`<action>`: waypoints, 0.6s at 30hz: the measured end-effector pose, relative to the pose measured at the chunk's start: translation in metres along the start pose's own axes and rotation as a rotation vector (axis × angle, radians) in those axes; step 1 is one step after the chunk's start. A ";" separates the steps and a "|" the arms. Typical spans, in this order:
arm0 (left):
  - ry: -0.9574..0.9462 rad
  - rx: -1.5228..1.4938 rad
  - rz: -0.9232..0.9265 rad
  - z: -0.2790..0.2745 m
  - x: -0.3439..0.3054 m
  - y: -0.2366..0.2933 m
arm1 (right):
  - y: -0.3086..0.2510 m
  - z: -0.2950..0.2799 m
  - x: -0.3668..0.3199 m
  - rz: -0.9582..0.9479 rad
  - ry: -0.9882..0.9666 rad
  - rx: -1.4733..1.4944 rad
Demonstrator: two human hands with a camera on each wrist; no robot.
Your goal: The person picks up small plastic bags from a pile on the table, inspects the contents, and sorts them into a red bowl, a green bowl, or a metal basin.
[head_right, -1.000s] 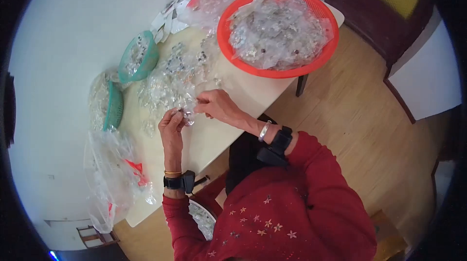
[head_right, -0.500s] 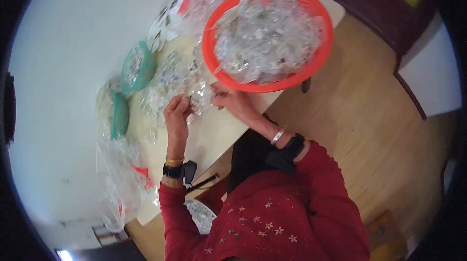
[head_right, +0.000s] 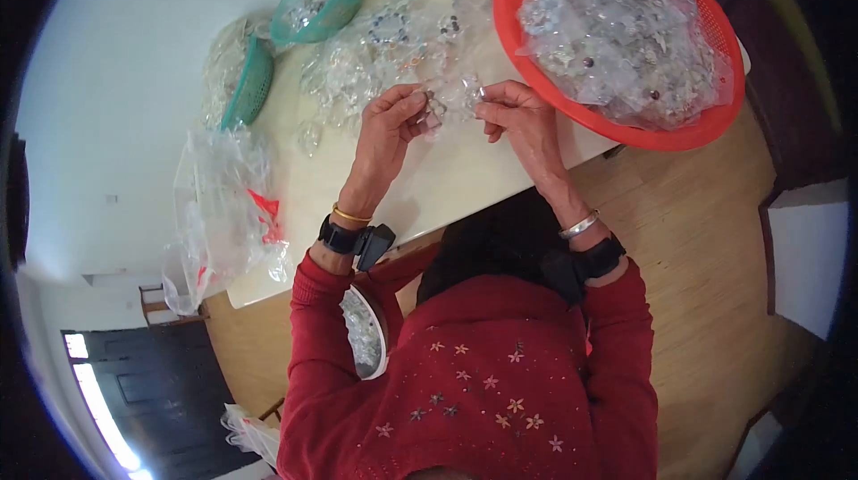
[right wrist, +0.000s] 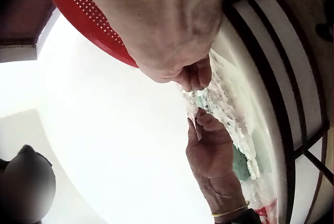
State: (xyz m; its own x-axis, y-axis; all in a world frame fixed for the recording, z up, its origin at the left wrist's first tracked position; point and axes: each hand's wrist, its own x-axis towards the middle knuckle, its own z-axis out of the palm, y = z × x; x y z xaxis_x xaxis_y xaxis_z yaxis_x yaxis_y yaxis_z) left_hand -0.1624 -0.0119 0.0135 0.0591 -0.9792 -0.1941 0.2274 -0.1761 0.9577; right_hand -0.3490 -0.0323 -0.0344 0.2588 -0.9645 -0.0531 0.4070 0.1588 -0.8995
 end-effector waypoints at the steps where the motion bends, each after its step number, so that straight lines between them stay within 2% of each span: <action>1: 0.010 -0.010 0.005 -0.002 -0.001 -0.001 | 0.001 0.000 0.000 -0.006 0.000 -0.025; 5: -0.028 -0.042 -0.009 -0.010 -0.007 0.000 | -0.001 0.006 -0.002 -0.050 -0.003 -0.084; 8: -0.131 0.041 -0.061 -0.017 -0.015 0.005 | -0.003 0.016 -0.003 -0.105 0.002 -0.082; 11: -0.082 0.028 -0.007 -0.029 -0.020 -0.001 | 0.002 0.024 0.001 -0.068 0.036 -0.058; 15: -0.046 0.038 0.002 -0.049 -0.034 0.001 | 0.005 0.036 0.016 0.036 -0.109 0.138; 18: 0.018 0.033 0.007 -0.068 -0.046 0.007 | 0.003 0.055 0.030 0.121 -0.204 0.031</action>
State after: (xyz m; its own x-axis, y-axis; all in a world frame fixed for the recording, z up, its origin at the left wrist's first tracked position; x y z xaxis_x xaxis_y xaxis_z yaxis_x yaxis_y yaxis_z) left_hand -0.0976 0.0387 0.0143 0.0781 -0.9785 -0.1908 0.1944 -0.1728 0.9656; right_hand -0.2921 -0.0488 -0.0153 0.4775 -0.8760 -0.0679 0.3883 0.2797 -0.8780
